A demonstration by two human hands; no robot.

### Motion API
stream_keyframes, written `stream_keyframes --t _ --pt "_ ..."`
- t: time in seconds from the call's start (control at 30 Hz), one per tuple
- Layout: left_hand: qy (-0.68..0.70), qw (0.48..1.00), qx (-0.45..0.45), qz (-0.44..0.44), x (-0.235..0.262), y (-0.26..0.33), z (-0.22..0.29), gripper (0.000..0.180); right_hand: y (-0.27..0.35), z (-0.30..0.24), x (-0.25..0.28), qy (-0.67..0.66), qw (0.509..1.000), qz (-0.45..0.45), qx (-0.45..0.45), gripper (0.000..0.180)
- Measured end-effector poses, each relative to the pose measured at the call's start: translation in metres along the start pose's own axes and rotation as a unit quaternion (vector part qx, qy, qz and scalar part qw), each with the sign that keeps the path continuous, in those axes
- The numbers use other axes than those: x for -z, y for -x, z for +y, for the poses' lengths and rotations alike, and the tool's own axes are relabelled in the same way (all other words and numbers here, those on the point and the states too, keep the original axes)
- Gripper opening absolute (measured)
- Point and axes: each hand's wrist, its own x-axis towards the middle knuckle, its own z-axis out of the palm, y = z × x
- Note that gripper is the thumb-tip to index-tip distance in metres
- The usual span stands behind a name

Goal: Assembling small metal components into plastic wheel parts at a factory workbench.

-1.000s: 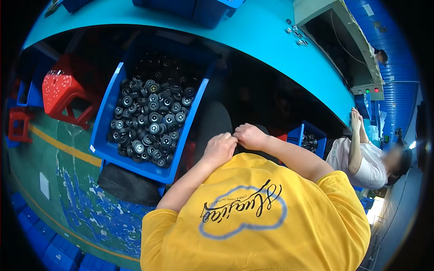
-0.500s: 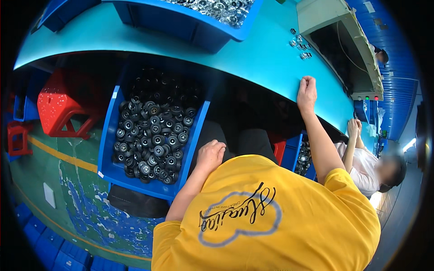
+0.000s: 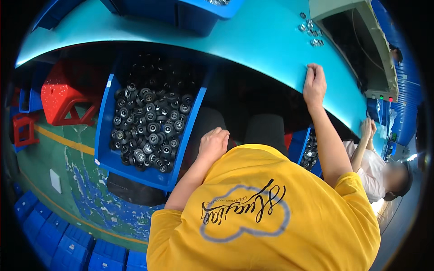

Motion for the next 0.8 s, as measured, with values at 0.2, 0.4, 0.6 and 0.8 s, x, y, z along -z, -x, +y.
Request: stream_keyframes --t 0.2,0.4,0.6,0.8 --pt "-0.017 0.999 -0.02 0.031 0.019 0.035 -0.001 0.006 0.002 0.002 0.001 -0.005 1.0 0.014 0.008 0.019" --pt "0.003 0.997 -0.059 0.044 0.01 0.037 0.006 0.006 -0.001 0.005 0.002 0.008 1.0 0.006 -0.016 0.024" --pt "-0.018 0.997 -0.069 0.022 0.01 0.035 0.006 0.007 -0.002 0.004 -0.003 0.014 1.0 0.018 -0.004 0.025" --pt "-0.027 0.998 -0.059 0.025 0.014 0.04 0.001 0.006 0.001 0.003 -0.004 0.036 0.999 0.017 -0.013 0.025"
